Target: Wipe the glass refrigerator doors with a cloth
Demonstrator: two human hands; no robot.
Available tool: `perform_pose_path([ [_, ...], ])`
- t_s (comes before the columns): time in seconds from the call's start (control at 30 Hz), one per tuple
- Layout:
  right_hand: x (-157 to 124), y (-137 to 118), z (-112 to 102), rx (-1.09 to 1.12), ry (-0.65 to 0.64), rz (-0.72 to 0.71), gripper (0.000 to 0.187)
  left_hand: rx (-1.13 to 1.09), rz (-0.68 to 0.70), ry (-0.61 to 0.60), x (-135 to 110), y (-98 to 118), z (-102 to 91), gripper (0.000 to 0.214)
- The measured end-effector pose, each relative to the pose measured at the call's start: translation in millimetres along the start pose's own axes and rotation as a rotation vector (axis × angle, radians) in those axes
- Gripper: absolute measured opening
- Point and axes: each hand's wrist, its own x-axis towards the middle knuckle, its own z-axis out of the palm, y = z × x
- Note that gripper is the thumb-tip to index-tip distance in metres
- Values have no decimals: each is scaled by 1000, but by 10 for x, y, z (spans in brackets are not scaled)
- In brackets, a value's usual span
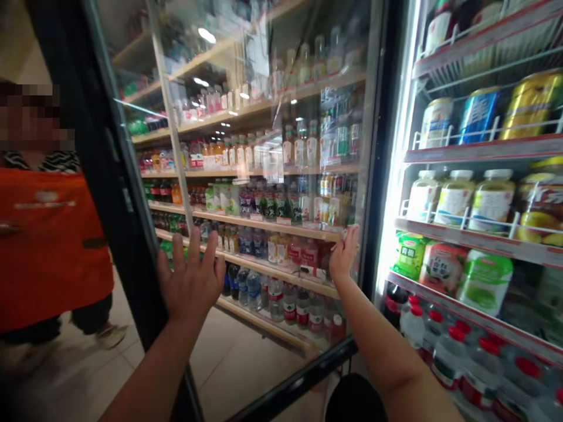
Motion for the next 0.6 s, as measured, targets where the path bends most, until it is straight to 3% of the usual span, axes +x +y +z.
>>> perform_pose_path([
  [0.07, -254, 105, -53, -39, -18, 39, 61, -23, -12, -15, 1, 13, -2, 73],
  [0.17, -718, -56, -18, -51, -121, -30, 60, -48, -23, -36, 2, 23, -3, 73],
  [0.3, -1063, -621, 185, -101, -394, -429, 64, -19, -6, -5, 1, 15, 5, 74],
  [0.37, -989, -947, 273, -127, -441, -598, 69, 8, 3, 17, 2, 5, 13, 73],
  [0.43, -761, -1241, 332, -147, -429, -680, 71, 11, 6, 19, 1, -2, 12, 73],
  [0.53, -265, -1500, 407, -175, -356, -693, 68, -3, 8, 2, -1, -5, 5, 74],
  [0.6, 81, -1504, 443, -173, -280, -653, 65, -2, 11, -3, 1, -6, 4, 74],
])
